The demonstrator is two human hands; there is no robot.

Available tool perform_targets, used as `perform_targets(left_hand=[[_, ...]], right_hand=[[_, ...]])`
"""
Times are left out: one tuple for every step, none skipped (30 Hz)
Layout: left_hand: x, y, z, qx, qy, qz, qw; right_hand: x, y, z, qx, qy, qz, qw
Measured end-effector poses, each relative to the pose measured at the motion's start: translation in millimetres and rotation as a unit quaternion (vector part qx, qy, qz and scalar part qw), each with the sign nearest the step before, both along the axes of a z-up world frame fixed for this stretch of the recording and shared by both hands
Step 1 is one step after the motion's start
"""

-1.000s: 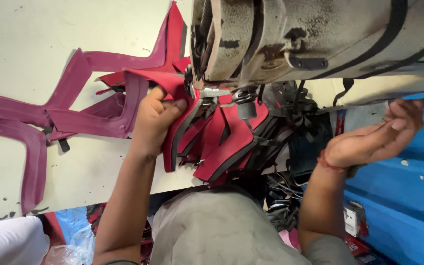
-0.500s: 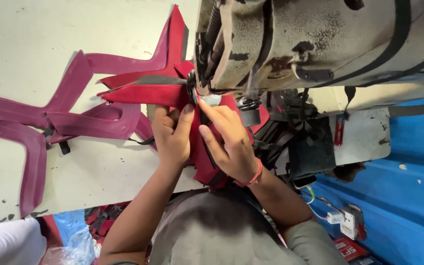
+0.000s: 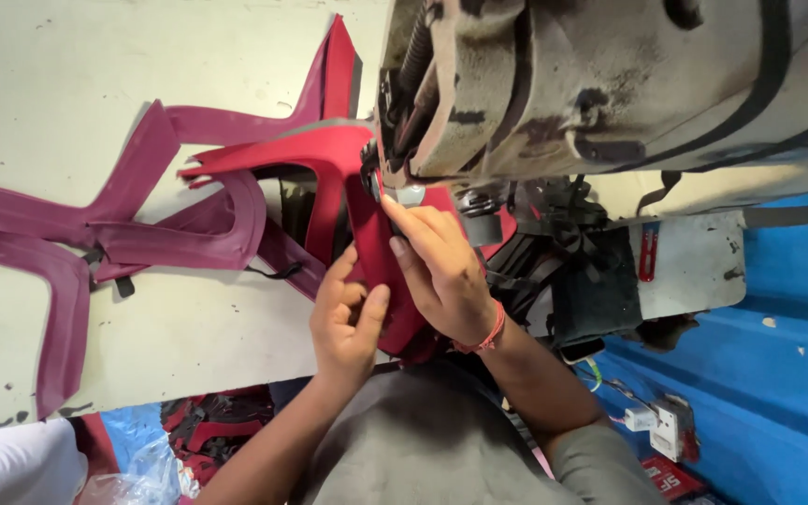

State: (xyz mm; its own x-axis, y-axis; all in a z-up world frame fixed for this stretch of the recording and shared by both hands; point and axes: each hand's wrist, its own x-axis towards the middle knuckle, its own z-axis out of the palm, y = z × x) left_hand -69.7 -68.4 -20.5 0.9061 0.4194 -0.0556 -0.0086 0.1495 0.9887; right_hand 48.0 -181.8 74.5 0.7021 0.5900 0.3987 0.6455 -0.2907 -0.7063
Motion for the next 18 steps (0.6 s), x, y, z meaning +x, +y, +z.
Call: perform_targets(left_hand=[[3.6,3.3,7.8,0.000,0.002,0.001,1.000],[8.8,6.7,16.3,-0.041,0.001,-0.005,0.999],[14.8,10.1,25.5,-0.083,-0.001,-0.010,0.997],[20.4,13.8,29.8,-0.082,-0.003,-0.011,0.997],[26.7,17.9,34.0,-0.122,0.004,-0.016,0.992],[31.1,21.9,37.5,-0.162,0.013,-0.020,0.986],[36.2,26.2,39.2,-0.162,0.013,-0.021,0.987],[41.8,30.8,40.7,-0.143,0.013,-0.028,0.989],[47.8,35.5,42.0,-0.124,0.013,-0.035,0.992],[53.6,38.7,40.8,-0.125,0.014,-0.035,0.991],[59.3,41.7,39.6,-0.143,0.013,-0.035,0.989],[65.1,43.8,38.2,-0.161,0.010,-0.036,0.986],[71.5,45.2,40.6,-0.162,0.011,-0.037,0.986],[76.6,46.2,43.2,-0.175,0.015,-0.029,0.984],[81.1,47.0,46.3,-0.187,0.020,-0.020,0.982],[82.9,48.1,48.9,-0.186,0.020,-0.021,0.982],[84.4,49.4,52.1,-0.197,0.008,-0.028,0.980],[85.7,51.1,55.5,-0.206,-0.004,-0.033,0.978]], right_hand=[[-1.7,-0.7,1.9,0.000,0.002,0.001,1.000],[-2.3,-1.4,4.8,-0.007,0.003,0.005,1.000],[-2.0,-2.2,8.4,-0.015,0.004,0.008,1.000],[-2.6,-7.9,1.4,-0.014,0.001,0.007,1.000],[-2.6,-13.3,-5.8,-0.006,-0.008,-0.023,1.000],[-3.8,-18.5,-14.0,0.001,-0.016,-0.052,0.999],[0.0,-20.1,-11.7,0.001,-0.016,-0.052,0.999],[4.6,-21.5,-9.7,-0.106,-0.102,-0.097,0.984],[9.6,-22.6,-7.9,-0.211,-0.187,-0.139,0.949],[11.6,-24.9,-11.2,-0.212,-0.186,-0.138,0.949],[13.4,-27.6,-14.6,-0.221,-0.191,-0.135,0.947],[15.0,-31.1,-17.8,-0.230,-0.198,-0.132,0.944],[14.9,-33.4,-22.6,-0.231,-0.197,-0.132,0.943],[13.5,-36.0,-27.3,-0.207,-0.171,-0.151,0.951],[11.5,-38.9,-31.4,-0.181,-0.144,-0.170,0.958],[8.2,-39.9,-32.7,-0.181,-0.145,-0.171,0.958],[4.4,-40.8,-33.5,-0.092,-0.104,-0.177,0.974],[1.2,-41.2,-34.2,-0.001,-0.062,-0.179,0.982]])
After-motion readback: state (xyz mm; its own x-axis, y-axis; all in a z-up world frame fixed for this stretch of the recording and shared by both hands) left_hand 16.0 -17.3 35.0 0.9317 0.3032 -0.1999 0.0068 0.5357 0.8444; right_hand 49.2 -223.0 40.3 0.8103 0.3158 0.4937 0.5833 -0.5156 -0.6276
